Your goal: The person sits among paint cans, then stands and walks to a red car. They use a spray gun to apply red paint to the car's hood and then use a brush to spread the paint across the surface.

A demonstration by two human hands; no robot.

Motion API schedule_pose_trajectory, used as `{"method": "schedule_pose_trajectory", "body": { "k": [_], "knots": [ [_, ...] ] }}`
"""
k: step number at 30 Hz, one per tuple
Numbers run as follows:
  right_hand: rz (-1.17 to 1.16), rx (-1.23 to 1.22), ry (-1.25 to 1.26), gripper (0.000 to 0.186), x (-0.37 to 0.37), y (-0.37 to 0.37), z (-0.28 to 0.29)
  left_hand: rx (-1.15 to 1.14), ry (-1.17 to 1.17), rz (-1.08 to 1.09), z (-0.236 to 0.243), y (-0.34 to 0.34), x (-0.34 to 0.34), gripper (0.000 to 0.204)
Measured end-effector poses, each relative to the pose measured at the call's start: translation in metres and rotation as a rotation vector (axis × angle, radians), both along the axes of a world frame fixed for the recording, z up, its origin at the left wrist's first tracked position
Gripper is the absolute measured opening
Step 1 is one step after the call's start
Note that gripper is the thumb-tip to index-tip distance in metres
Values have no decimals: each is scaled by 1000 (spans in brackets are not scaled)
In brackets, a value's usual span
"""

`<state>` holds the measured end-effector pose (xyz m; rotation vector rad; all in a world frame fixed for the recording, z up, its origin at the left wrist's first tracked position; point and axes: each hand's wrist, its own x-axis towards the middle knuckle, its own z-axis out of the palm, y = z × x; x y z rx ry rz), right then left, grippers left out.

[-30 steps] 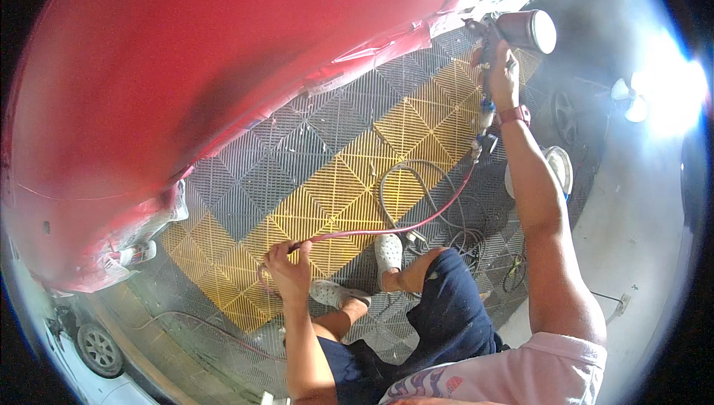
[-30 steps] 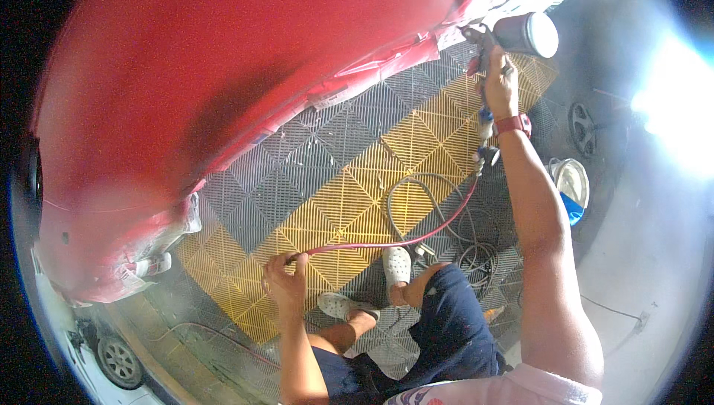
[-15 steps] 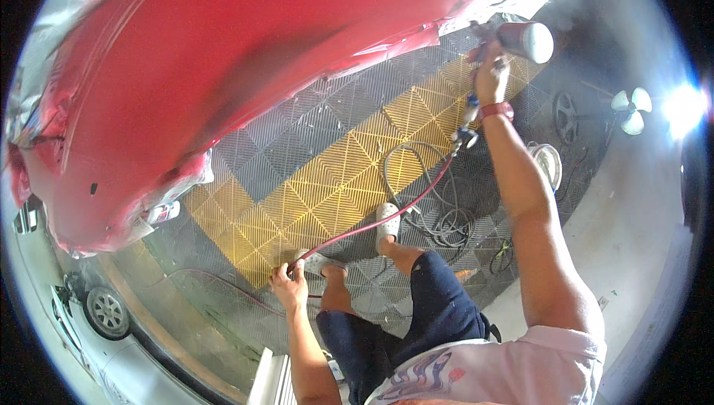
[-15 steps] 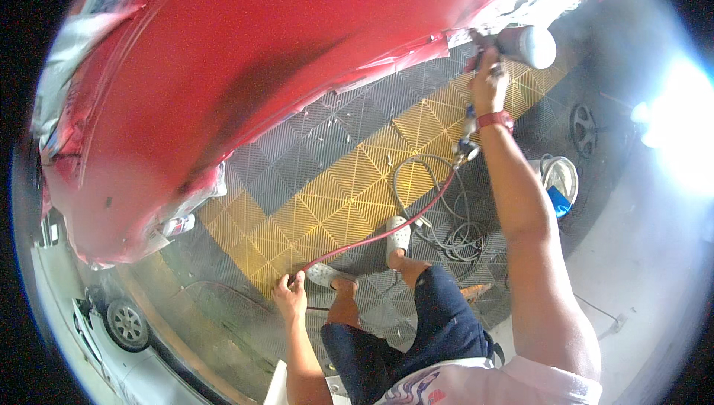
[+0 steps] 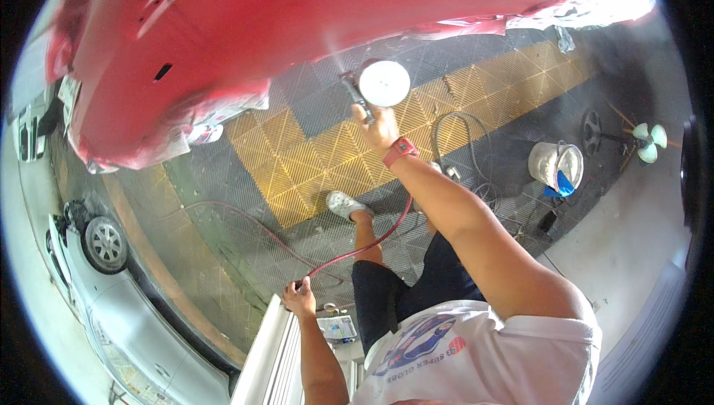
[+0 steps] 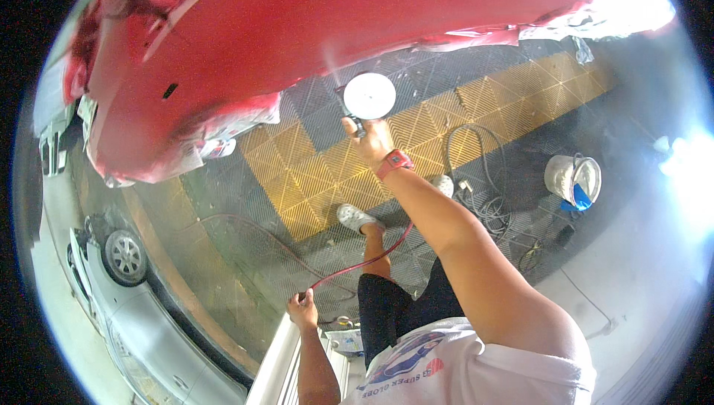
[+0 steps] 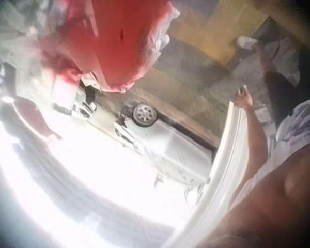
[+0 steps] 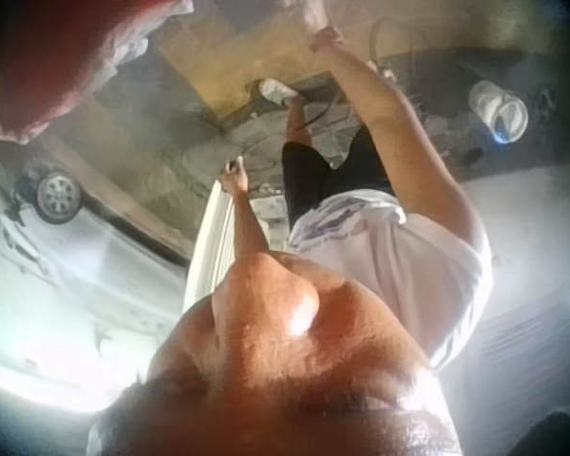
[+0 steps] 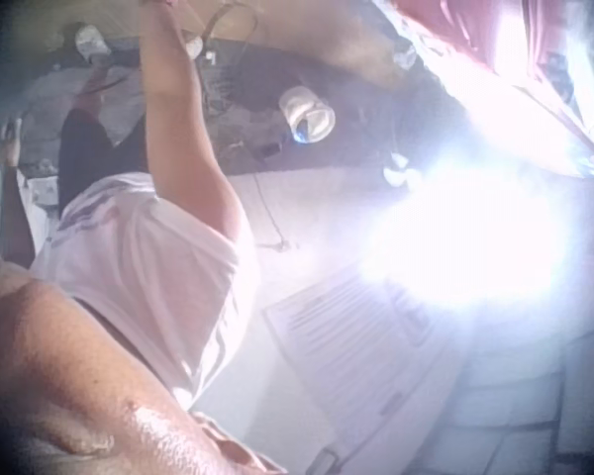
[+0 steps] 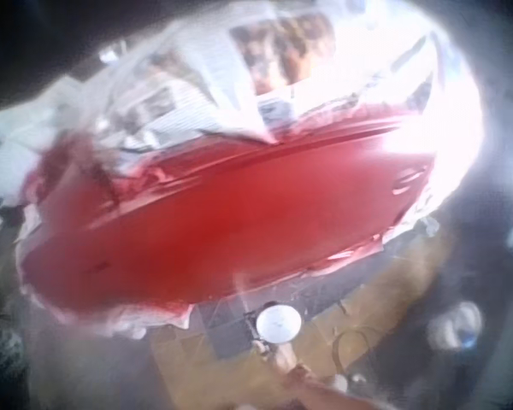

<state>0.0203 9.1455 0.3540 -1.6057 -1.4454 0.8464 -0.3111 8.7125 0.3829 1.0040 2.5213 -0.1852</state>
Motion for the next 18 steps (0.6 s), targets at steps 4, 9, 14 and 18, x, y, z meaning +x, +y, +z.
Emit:
{"method": "schedule_pose_trajectory", "body": {
  "k": [4,9,14,18],
  "knots": [
    [73,-54,-18,35,-111,-6,-10,-104,34,155,27,-49,-55,44],
    [105,22,15,37,-226,-7,-16,-107,43,201,50,-90,-104,44],
    [251,15,118,45,-285,4,7,-59,47,196,51,-107,-127,44],
    [391,-96,278,51,-271,16,46,-26,-16,195,39,-117,-122,40]
  ]
}}
